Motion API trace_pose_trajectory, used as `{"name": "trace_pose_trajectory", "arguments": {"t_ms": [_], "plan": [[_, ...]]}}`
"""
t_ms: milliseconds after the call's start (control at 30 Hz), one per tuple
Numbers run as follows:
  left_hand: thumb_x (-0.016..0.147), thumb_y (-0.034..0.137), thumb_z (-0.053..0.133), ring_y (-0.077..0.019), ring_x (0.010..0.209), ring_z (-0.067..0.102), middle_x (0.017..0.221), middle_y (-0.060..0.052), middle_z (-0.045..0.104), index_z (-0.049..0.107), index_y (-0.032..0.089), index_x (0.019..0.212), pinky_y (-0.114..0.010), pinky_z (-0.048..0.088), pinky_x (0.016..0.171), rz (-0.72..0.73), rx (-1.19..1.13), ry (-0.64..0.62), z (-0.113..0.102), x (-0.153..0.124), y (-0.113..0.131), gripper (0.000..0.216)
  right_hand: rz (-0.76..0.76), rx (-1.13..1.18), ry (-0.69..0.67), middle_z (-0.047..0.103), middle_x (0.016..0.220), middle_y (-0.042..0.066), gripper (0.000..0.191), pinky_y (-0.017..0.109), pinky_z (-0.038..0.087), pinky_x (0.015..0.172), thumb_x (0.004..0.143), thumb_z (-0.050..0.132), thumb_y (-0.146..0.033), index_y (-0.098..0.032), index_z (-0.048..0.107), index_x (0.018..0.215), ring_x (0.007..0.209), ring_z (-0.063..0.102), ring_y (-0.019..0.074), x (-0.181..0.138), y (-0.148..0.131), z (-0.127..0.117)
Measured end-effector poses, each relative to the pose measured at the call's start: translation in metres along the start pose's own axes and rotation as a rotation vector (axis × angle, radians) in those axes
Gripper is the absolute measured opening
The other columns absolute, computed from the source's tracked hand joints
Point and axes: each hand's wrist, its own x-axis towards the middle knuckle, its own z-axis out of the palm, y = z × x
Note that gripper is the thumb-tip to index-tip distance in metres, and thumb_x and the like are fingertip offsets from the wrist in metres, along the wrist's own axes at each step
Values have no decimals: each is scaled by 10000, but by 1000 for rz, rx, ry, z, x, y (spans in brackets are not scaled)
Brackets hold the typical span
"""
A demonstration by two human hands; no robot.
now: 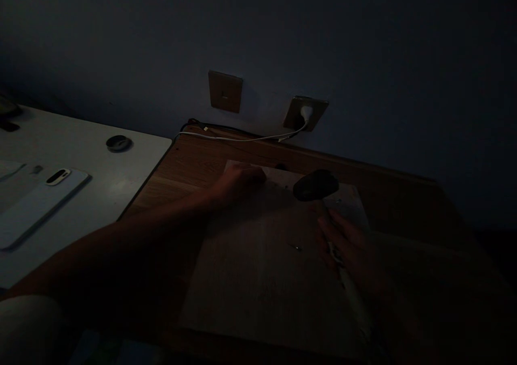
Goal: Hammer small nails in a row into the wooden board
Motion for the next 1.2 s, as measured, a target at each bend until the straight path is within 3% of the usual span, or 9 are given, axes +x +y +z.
{"name": "trace_pose_trajectory", "arguments": {"t_ms": [400, 667, 767, 900, 1200], "plan": [[868, 118, 658, -148, 795, 708, 873, -27, 769, 737, 153, 913, -234, 471, 725, -50, -57, -77, 4, 9, -4, 98, 4, -58, -46, 506, 566, -94, 520, 202, 363, 303, 753, 690, -712, -247, 514, 905, 355, 420, 75, 1, -27, 22], [860, 119, 639, -183, 856, 719, 940, -53, 778, 743, 155, 937, -255, 492, 753, -26, -39, -109, 4, 10, -1, 134, -65, -67, -86, 521, 603, -89, 462, 199, 349, 318, 820, 646, -677, -242, 511, 900, 360, 424, 65, 10, -27, 33], [866, 96, 632, -173, 870, 748, 964, -45, 801, 745, 162, 1096, -237, 508, 762, -58, -95, -71, 7, 10, -4, 265, -72, -64, -104, 511, 603, -94, 430, 201, 350, 323, 846, 638, -650, -246, 514, 923, 365, 431, 71, 16, -27, 39], [826, 78, 683, -159, 847, 763, 971, -34, 809, 615, 161, 1382, -212, 517, 734, -64, -182, -48, 8, 8, -7, 567, -109, -99, -108, 517, 620, -90, 377, 210, 366, 328, 886, 631, -609, -251, 522, 931, 390, 454, 85, 20, -26, 49], [802, 56, 670, -178, 850, 758, 980, -42, 799, 592, 143, 1381, -231, 510, 718, -79, -170, -35, 7, 8, -7, 591, -106, -132, -131, 507, 609, -95, 355, 205, 368, 326, 904, 630, -585, -249, 521, 934, 384, 445, 86, 20, -24, 56]]}}
